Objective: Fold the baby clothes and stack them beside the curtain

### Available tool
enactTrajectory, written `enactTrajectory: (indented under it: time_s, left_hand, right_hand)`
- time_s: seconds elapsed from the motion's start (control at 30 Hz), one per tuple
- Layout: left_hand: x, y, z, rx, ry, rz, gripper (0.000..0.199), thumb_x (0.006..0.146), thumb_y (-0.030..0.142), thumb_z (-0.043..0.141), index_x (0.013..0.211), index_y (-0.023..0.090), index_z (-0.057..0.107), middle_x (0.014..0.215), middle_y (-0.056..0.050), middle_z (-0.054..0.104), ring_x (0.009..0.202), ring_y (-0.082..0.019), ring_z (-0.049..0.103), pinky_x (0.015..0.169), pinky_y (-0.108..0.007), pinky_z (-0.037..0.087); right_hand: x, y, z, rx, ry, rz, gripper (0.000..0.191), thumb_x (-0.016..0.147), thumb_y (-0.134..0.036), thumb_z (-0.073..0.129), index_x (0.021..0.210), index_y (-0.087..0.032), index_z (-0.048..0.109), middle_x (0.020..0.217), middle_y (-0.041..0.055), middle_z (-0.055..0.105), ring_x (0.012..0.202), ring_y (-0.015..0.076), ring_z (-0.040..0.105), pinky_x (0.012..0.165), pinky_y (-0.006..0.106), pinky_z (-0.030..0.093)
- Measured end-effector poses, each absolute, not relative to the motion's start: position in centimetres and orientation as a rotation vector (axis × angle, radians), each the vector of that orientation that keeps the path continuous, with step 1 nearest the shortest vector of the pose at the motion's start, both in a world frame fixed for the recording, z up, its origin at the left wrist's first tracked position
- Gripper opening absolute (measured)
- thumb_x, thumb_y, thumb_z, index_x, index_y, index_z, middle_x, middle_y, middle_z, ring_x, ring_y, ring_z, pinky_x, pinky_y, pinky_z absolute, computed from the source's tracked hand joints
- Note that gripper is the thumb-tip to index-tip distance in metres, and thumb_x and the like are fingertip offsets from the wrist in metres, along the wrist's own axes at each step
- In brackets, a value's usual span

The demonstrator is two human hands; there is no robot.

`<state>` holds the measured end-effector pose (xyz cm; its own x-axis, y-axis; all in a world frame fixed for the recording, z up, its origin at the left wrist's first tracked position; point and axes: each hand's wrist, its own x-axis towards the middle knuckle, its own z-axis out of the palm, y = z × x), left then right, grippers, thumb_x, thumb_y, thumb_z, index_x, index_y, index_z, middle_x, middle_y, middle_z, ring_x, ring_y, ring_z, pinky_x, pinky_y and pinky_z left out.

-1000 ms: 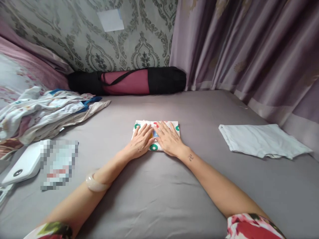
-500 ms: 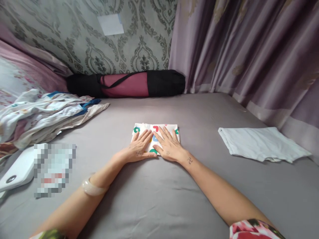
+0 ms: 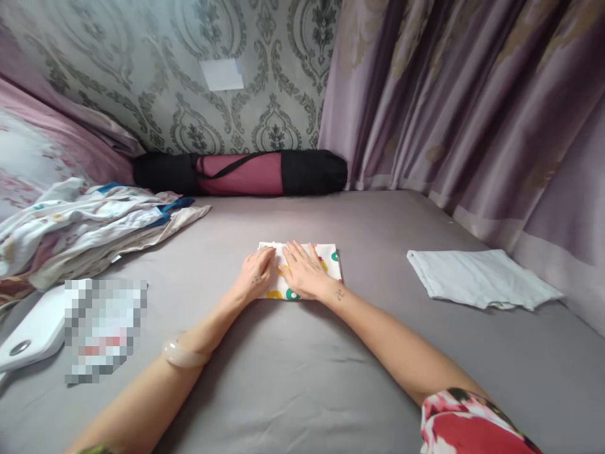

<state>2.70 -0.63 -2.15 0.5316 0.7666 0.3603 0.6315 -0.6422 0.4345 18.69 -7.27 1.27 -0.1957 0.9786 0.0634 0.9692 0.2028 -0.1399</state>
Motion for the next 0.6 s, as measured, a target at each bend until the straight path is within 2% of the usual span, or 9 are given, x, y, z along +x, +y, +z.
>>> enactTrajectory:
  time_s: [0.1,0.27,0.47,0.6]
  left_hand:
    - [2.4,-0.2,-2.6,2.536,1.218,0.779,0.036,0.091,0.012,0.036,0.122,0.018,0.053,0.132,-0.011,0.06,0.128,-0.021,0.05,0.108,-0.042,0.038]
    - [2.1,0.0,-2.5,2.55,1.23,0.708,0.042,0.085,0.007,0.037,0.121,0.018,0.053,0.129,-0.011,0.061,0.122,-0.021,0.054,0.106,-0.04,0.04]
    - [2.4,-0.3,-2.2,2.57,1.221,0.684,0.035,0.089,0.011,0.036,0.119,0.02,0.053,0.124,-0.011,0.062,0.118,-0.021,0.056,0.102,-0.04,0.042]
    - [2.4,-0.6,-1.2,2.639,1.245,0.518,0.026,0.09,0.014,0.039,0.112,0.019,0.053,0.12,-0.012,0.063,0.113,-0.022,0.059,0.097,-0.039,0.044]
  right_hand:
    - [17.2,-6.2,0.2,-1.921,-2.252,0.068,0.063,0.099,-0.038,0.019,0.152,-0.005,0.028,0.16,0.0144,0.022,0.148,0.0246,0.014,0.12,0.049,0.006]
    - [16.4,-5.6,-1.2,-1.988,-2.189,0.138,0.062,0.096,-0.032,0.025,0.15,-0.002,0.031,0.158,0.0146,0.027,0.147,0.0244,0.021,0.12,0.046,0.009]
    - [16.5,-5.7,-1.3,-1.976,-2.158,0.144,0.062,0.095,-0.032,0.026,0.15,-0.003,0.032,0.158,0.0139,0.028,0.147,0.0239,0.02,0.12,0.046,0.008]
    - [17.1,-5.6,0.0,-1.947,-2.202,0.347,0.061,0.096,-0.03,0.023,0.151,-0.004,0.03,0.159,0.0137,0.024,0.148,0.0238,0.018,0.12,0.047,0.011]
